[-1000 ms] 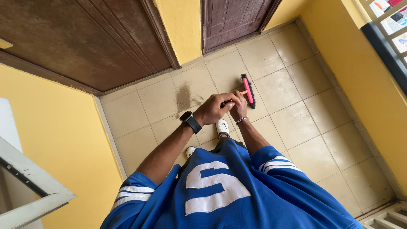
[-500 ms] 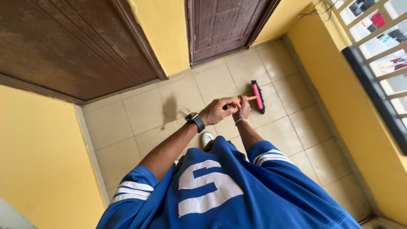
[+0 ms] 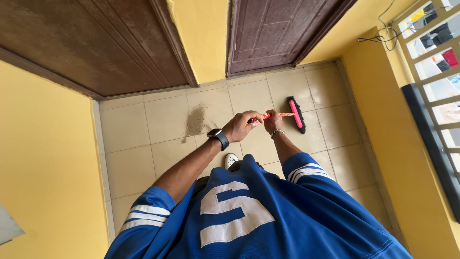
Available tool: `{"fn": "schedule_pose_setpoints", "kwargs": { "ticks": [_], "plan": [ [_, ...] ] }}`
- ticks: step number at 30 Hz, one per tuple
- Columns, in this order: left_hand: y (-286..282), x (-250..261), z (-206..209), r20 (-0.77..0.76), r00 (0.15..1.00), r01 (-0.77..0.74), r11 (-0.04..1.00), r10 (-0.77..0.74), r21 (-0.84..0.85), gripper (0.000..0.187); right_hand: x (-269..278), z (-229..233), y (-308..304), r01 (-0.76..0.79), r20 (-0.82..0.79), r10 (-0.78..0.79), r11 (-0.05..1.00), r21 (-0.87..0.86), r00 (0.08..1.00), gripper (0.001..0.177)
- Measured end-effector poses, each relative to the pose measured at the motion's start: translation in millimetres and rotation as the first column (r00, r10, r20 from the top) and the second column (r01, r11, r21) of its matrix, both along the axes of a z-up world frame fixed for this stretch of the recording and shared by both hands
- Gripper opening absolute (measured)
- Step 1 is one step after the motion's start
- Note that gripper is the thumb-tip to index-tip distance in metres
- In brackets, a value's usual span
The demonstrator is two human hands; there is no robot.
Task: Assembling a mop or broom by screwing the handle into the head while standing on a balcony.
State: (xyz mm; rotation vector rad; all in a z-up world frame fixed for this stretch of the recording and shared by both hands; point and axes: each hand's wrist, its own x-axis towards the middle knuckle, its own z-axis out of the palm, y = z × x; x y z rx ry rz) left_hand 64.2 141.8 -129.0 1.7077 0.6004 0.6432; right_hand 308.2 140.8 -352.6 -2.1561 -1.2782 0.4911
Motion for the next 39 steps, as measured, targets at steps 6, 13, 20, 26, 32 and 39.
{"fn": "schedule_pose_setpoints", "kwargs": {
  "ticks": [6, 13, 20, 26, 32, 39],
  "plan": [
    [-15, -28, 7, -0.020, 0.987, -0.158, 0.987, 0.159, 0.035, 0.010, -27, 2, 22, -0.147, -0.084, 0.143, 0.988, -0.041, 0.986, 0.029],
    [-32, -79, 19, -0.007, 0.955, -0.298, 0.954, 0.298, 0.036, 0.009, -97, 25, 42, -0.314, -0.071, 0.314, 0.949, 0.000, 0.947, 0.030],
    [-51, -141, 32, 0.063, 0.906, -0.424, 0.901, 0.419, 0.096, 0.011, -179, 35, 51, -0.449, -0.102, 0.447, 0.893, -0.001, 0.889, 0.036],
    [-74, -188, 39, 0.079, 0.857, -0.514, 0.830, 0.510, 0.217, 0.009, -239, 40, 44, -0.573, -0.135, 0.574, 0.818, 0.050, 0.808, 0.042],
    [-92, -228, 45, 0.079, 0.825, -0.559, 0.789, 0.560, 0.252, 0.011, -283, 14, 44, -0.663, -0.093, 0.672, 0.740, 0.111, 0.735, 0.040],
    [-87, -251, 40, 0.043, 0.899, -0.436, 0.877, 0.436, 0.202, 0.014, -301, 54, 23, -0.723, -0.197, 0.719, 0.688, 0.069, 0.666, 0.037]
  ]
}}
